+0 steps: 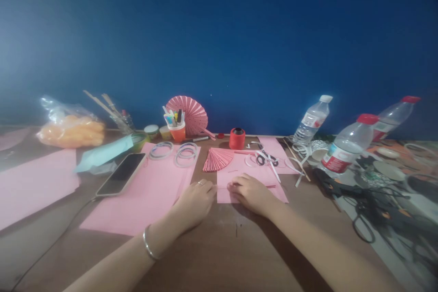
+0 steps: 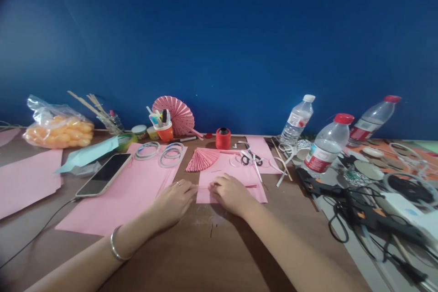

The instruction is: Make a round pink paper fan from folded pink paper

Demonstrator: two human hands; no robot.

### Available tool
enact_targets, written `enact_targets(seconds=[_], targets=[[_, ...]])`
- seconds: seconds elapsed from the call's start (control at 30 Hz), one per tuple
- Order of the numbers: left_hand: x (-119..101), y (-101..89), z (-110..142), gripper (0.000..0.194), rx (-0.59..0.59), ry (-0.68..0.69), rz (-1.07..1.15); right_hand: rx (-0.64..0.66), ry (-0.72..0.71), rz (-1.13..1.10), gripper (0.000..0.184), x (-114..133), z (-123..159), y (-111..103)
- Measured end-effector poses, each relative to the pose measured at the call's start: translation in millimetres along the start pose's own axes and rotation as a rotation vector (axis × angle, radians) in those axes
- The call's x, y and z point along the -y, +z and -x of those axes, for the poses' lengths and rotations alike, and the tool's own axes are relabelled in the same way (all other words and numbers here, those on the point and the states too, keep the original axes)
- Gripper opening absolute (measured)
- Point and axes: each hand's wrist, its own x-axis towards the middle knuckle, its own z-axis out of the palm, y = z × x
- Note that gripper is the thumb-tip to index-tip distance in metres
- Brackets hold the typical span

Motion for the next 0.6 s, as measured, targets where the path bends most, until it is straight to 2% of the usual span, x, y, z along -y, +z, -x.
enact_targets(seconds=[0.1, 0.2, 0.4, 0.5, 0.6], targets=[[1, 2.3, -11, 0.021, 0.052, -0.032, 0.018, -0.019, 0.056, 0.002, 0.026, -5, 8, -7], [0, 5.3, -29, 0.023, 0.106, -0.106, 0.058, -0.046, 0.101, 0.010, 0.023, -9, 9, -4], [-6, 12.2, -58, 0.017, 0.067, -0.130, 0.158, -0.096, 0.143, -0.102, 0.012, -10, 0, 11], [-7, 17.3, -61, 0.019, 0.046, -0.143, 0.216, -0.158, 0.223, -0.114, 0.014, -10, -1, 16], [-10, 21.3, -57, 0.020, 0.010, -0.156, 0.270, -0.158, 0.219, -0.066, 0.016, -11, 0, 19]])
